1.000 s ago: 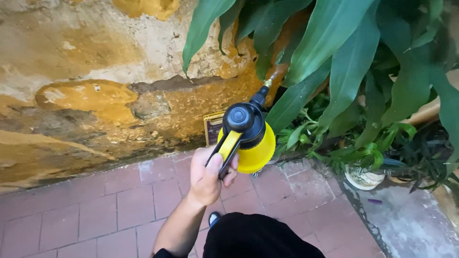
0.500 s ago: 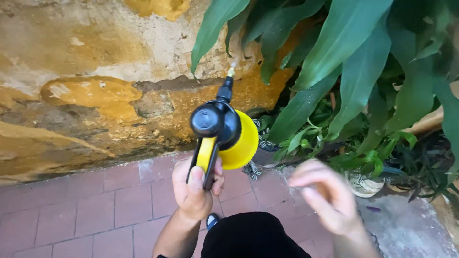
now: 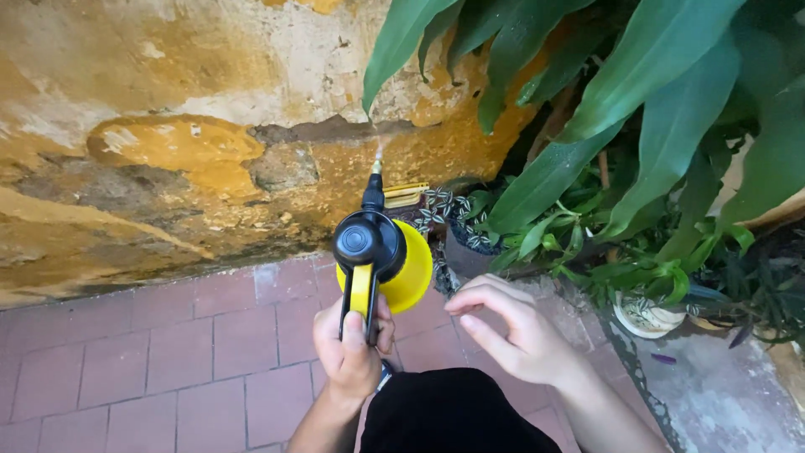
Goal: Watering potted plants using a handheld pressure sprayer.
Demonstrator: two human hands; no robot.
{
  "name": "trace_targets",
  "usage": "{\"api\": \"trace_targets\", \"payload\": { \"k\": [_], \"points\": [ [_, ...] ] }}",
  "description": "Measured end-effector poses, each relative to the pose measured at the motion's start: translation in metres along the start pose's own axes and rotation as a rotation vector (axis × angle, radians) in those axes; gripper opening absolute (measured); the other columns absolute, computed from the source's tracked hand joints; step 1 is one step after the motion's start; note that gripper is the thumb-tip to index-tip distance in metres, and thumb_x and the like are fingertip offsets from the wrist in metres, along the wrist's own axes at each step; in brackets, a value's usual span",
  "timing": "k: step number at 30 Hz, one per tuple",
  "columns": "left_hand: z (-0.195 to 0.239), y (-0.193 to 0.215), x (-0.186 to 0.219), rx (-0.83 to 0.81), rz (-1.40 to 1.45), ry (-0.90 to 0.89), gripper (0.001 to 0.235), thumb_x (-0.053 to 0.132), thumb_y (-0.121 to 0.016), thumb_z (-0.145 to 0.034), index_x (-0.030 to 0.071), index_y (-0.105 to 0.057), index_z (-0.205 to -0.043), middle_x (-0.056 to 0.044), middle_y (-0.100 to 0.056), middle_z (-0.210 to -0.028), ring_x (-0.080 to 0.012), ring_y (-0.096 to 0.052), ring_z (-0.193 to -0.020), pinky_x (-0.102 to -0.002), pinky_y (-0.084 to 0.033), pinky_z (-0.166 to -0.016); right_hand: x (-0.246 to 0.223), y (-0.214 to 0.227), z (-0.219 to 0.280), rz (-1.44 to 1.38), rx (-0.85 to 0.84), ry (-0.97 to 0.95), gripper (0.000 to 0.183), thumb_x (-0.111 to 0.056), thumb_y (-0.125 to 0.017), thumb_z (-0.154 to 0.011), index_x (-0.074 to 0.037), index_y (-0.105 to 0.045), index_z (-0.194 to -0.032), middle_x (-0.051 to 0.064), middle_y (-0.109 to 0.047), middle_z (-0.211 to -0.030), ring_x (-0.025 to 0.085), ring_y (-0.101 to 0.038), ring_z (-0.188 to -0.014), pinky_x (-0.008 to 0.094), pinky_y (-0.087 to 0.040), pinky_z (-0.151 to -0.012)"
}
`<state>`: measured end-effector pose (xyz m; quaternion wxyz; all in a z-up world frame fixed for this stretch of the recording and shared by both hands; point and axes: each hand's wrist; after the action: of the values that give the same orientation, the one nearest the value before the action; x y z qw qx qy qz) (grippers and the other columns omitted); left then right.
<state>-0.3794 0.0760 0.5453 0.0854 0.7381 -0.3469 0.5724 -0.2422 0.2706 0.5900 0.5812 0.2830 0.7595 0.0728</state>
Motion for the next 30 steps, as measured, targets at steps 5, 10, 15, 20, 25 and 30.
{"api": "trace_targets", "payload": {
  "k": [5,10,15,20,25,30],
  "points": [
    [0.012,-0.001,-0.002,0.050,-0.011,0.003,0.058,0.050,-0.048,-0.101,-0.004,-0.061,-0.087,-0.003,-0.055,-0.055,-0.0085,-0.050,-0.039,-0.023,-0.036,-0.039,0.006,-0.008,-0.003,0.039,-0.036,0.026,0.015,-0.005,-0.065,-0.092,-0.003,-0.068,-0.106,0.009,-0.072,-0.103,0.021,-0.071,-0.099,0.033,-0.054,-0.088],
    [0.020,-0.003,-0.005,-0.059,-0.056,-0.082,0.057,0.048,-0.049,-0.105,-0.003,-0.061,-0.083,-0.003,-0.056,-0.059,-0.0103,-0.053,-0.044,-0.024,-0.039,-0.044,0.002,-0.001,-0.001,0.059,0.141,0.011,0.018,-0.004,-0.067,-0.091,-0.003,-0.068,-0.109,0.008,-0.073,-0.101,0.018,-0.072,-0.093,0.031,-0.055,-0.083],
    [0.030,-0.013,-0.018,-0.118,-0.053,-0.013,0.057,0.049,-0.049,-0.105,-0.002,-0.061,-0.083,-0.002,-0.054,-0.057,-0.0105,-0.053,-0.044,-0.024,-0.039,-0.044,-0.041,0.005,-0.026,0.179,0.161,0.091,0.035,-0.010,-0.076,-0.084,-0.004,-0.066,-0.117,0.008,-0.070,-0.107,0.020,-0.067,-0.094,0.031,-0.055,-0.083],
    [0.035,-0.024,-0.027,-0.215,-0.114,0.038,0.058,0.050,-0.046,-0.106,-0.003,-0.063,-0.088,-0.001,-0.057,-0.058,-0.0098,-0.056,-0.045,-0.025,-0.045,-0.046,-0.055,-0.002,-0.048,0.438,0.166,0.313,0.060,-0.026,-0.082,-0.073,-0.004,-0.063,-0.125,0.013,-0.062,-0.114,0.031,-0.062,-0.099,0.037,-0.052,-0.086],
    [0.043,-0.020,-0.055,-0.130,0.028,0.133,0.071,0.065,-0.045,-0.103,-0.001,-0.061,-0.083,0.000,-0.054,-0.056,-0.0091,-0.049,-0.044,-0.025,-0.037,-0.044,-0.040,-0.010,-0.052,0.682,-0.028,0.313,0.048,-0.030,-0.078,-0.088,-0.009,-0.065,-0.129,0.009,-0.062,-0.111,0.029,-0.062,-0.095,0.041,-0.052,-0.080],
    [0.025,-0.015,-0.038,-0.182,-0.055,0.075,0.077,0.075,-0.042,-0.099,0.003,-0.061,-0.078,0.002,-0.052,-0.054,-0.0089,-0.051,-0.043,-0.025,-0.038,-0.044,-0.058,0.005,-0.052,0.696,0.009,0.387,0.048,-0.034,-0.074,-0.088,-0.009,-0.062,-0.127,0.009,-0.062,-0.111,0.030,-0.062,-0.099,0.042,-0.050,-0.083]
  ]
}}
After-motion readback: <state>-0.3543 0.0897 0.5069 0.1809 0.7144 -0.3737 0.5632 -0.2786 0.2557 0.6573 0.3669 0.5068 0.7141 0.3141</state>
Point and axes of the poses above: each hand's wrist, its own z-axis away from the middle knuckle, its own y-axis out of the back of the hand, x = y × z
